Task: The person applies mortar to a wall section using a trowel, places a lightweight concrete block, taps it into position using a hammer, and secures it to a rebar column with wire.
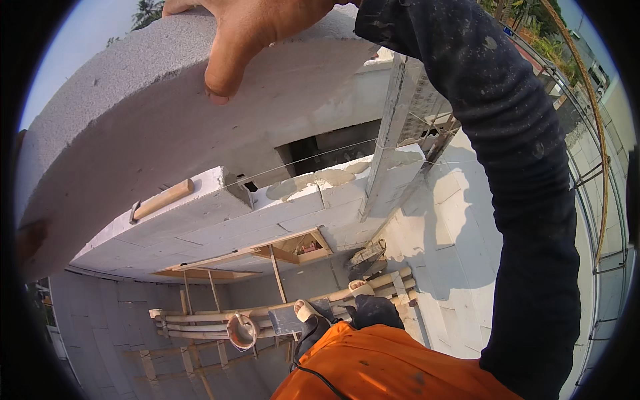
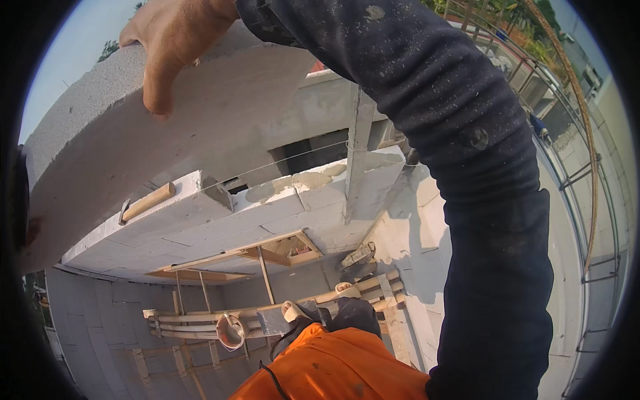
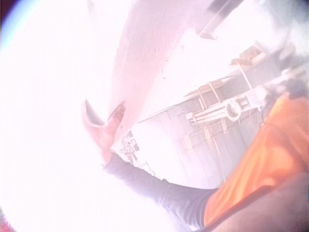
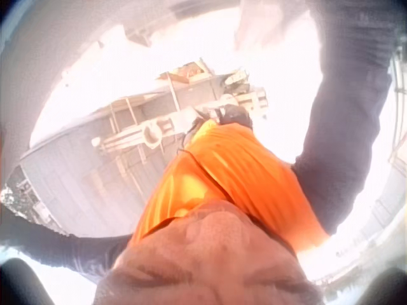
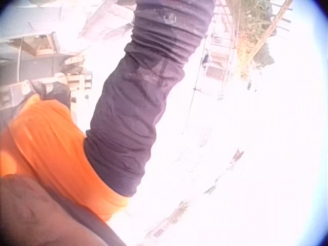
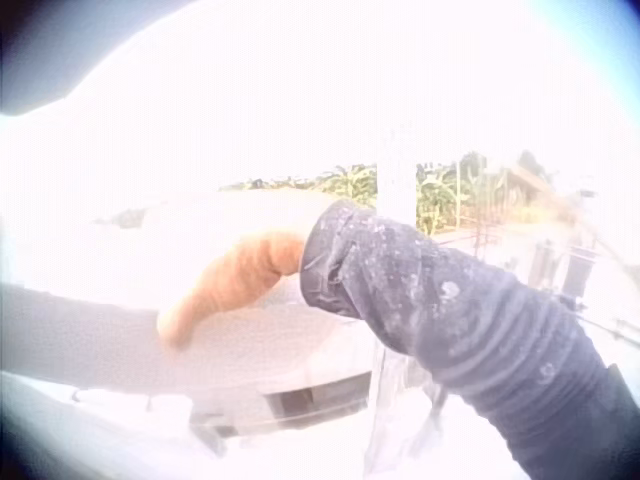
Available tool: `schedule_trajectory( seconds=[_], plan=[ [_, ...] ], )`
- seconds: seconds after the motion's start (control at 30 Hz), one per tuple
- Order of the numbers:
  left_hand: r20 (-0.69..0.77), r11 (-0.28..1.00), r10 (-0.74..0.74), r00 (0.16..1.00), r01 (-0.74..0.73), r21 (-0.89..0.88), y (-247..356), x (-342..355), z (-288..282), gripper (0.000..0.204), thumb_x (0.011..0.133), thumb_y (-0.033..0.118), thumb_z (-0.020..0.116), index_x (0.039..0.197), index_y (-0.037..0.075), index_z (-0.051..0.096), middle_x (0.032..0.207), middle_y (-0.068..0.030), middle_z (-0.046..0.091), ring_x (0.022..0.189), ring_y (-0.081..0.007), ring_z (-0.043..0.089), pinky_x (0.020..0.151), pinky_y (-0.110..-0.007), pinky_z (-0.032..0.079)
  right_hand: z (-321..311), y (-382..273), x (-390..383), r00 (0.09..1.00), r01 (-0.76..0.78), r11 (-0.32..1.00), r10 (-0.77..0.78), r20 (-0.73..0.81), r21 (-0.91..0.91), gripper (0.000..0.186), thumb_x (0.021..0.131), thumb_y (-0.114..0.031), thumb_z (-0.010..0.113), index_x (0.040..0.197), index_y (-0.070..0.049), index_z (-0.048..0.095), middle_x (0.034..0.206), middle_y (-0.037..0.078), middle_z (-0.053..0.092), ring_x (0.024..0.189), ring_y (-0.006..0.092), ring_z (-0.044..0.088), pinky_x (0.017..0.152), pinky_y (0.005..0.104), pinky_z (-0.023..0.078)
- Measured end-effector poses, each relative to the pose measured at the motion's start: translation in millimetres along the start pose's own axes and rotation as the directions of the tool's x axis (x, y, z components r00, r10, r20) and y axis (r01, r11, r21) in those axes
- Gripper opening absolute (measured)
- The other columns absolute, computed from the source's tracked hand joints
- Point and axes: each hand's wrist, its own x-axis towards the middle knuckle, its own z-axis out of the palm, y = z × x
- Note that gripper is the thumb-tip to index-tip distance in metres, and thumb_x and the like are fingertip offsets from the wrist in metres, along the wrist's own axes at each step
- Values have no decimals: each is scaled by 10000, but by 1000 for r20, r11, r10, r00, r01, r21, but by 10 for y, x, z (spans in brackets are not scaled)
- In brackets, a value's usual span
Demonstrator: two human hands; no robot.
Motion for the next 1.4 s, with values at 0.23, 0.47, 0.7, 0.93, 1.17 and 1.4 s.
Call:
schedule_trajectory(
  seconds=[0.23,0.47,0.7,0.93,1.17,1.4],
  plan=[
    [-35,996,40,999,-43,-77,-650,925,658,932,633,169,892,1483,14,544,1294,-252,692,1102,-372,738,1061,-427,551,-129,567,281,962,-274,928,263,-76,-254,790,847,-514,805,1494,-108,604,1466,203,648,1346,314,596,1124,450,474],
    [-138,993,112,984,-105,60,-440,1860,1636,916,692,439,892,1441,11,584,1217,-248,735,1058,-367,752,1006,-413,571,261,1044,184,831,-531,771,394,-392,-351,873,651,-154,940,1396,-34,502,1226,228,696,1155,404,683,989,460,555],
    [-53,984,96,994,-102,-143,-266,2241,2338,991,686,449,895,1483,-11,528,1272,-245,714,1167,-374,709,1024,-420,548,398,1316,187,759,-650,662,591,-272,-375,894,627,-137,946,1397,-19,507,1239,248,710,1211,410,670,1005,468,549],
    [3,966,119,993,-115,-232,-12,2544,2727,987,690,442,902,1471,-27,523,1277,-248,705,1187,-380,695,1028,-445,540,518,1600,59,672,-732,582,703,-233,-354,899,598,-99,958,1368,17,509,1230,255,717,1203,405,684,996,469,561],
    [103,946,132,986,-94,-309,227,2530,3055,974,702,452,905,1463,-24,528,1271,-252,704,1176,-386,697,1033,-437,540,769,1702,118,575,-759,483,812,-102,-437,1026,600,-68,965,1468,33,429,1241,268,719,1185,406,702,963,477,582],
    [89,937,181,980,-144,-318,363,2559,3443,975,700,465,901,1451,-31,527,1239,-261,715,1163,-396,701,1023,-445,541,1040,1659,75,480,-777,383,874,-76,-500,1089,627,-45,957,1547,24,380,1289,265,709,1208,386,705,966,467,591]
  ],
)
